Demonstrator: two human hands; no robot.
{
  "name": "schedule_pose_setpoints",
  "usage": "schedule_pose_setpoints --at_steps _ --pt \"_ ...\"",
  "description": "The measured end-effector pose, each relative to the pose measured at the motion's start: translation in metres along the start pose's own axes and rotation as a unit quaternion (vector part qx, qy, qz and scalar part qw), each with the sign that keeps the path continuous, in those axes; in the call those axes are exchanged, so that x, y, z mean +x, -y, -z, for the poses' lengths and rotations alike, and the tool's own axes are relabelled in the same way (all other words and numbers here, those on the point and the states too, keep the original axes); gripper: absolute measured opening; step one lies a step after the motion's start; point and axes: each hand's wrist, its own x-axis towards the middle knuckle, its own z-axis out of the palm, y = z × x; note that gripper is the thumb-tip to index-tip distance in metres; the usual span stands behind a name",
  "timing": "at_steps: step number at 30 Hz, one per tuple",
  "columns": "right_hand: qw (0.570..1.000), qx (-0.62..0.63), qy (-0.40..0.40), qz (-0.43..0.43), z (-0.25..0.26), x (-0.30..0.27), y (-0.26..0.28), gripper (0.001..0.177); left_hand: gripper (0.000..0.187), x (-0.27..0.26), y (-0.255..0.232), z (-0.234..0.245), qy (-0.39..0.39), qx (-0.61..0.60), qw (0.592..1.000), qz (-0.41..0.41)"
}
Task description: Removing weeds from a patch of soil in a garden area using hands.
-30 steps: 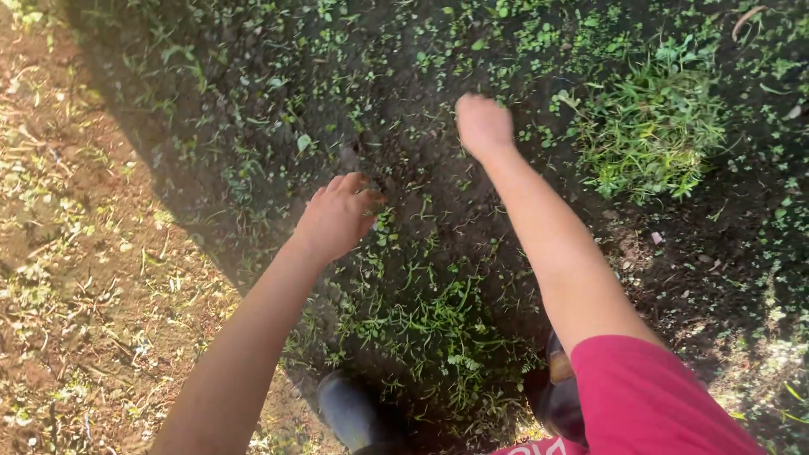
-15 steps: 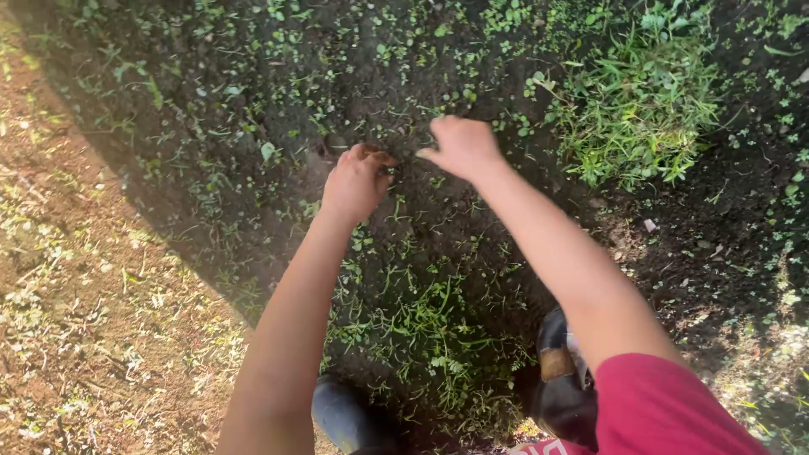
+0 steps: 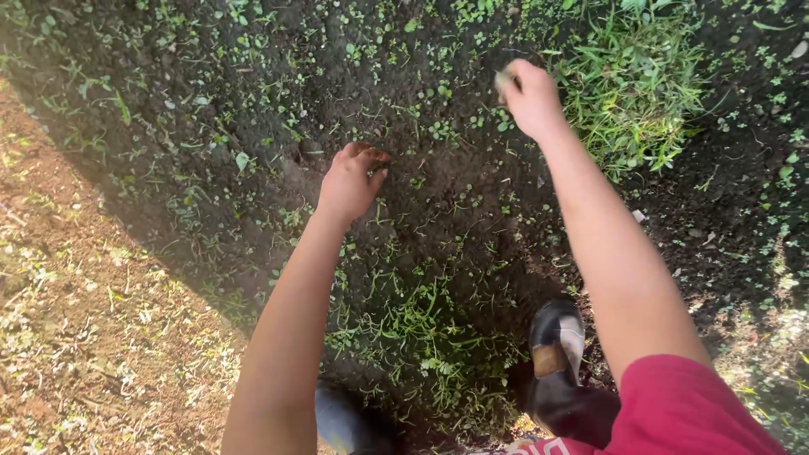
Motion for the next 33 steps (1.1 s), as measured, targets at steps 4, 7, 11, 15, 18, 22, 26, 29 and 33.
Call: schedule_pose_setpoints --at_steps 4,7,11,15,18,22,26,29,33 --pt "0.976 -0.16 0.019 0.149 0.008 -0.022 -0.009 0.023 0.03 0.012 -0.019 -0.01 0.026 -0.016 0.999 0.02" --pt "0.965 -0.241 0.09 0.041 -0.002 -0.045 0.046 0.039 0.03 0.011 -0.028 -0.012 0.033 -0.017 0.999 0.02" --pt "0.898 -0.414 0.12 0.086 -0.026 -0.05 0.066 0.054 0.032 0.001 -0.024 -0.006 0.016 0.004 1.0 0.014" --pt "0.838 -0.476 0.032 0.264 -0.038 -0.044 0.019 0.017 0.03 -0.028 -0.003 0.023 -0.007 -0.013 0.999 0.043" --pt "0.835 -0.459 0.014 0.304 -0.042 -0.041 0.019 0.004 0.029 -0.059 0.031 0.043 -0.069 -0.064 0.994 0.056" --pt "0.923 -0.291 0.004 0.253 -0.068 -0.041 0.049 0.019 0.03 -0.114 0.067 0.057 -0.165 -0.044 0.982 0.082" --pt "0.923 0.176 0.339 -0.039 -0.143 -0.072 0.086 0.022 0.027 -0.171 0.067 0.053 -0.155 -0.074 0.97 0.175" --pt "0.914 0.077 0.393 0.06 -0.202 -0.115 0.107 0.019 0.03 -0.207 0.072 0.026 -0.17 -0.079 0.968 0.169" --pt "0.858 -0.197 0.344 0.326 -0.233 -0.155 0.135 0.038 0.025 -0.241 0.075 0.008 -0.175 -0.071 0.961 0.204"
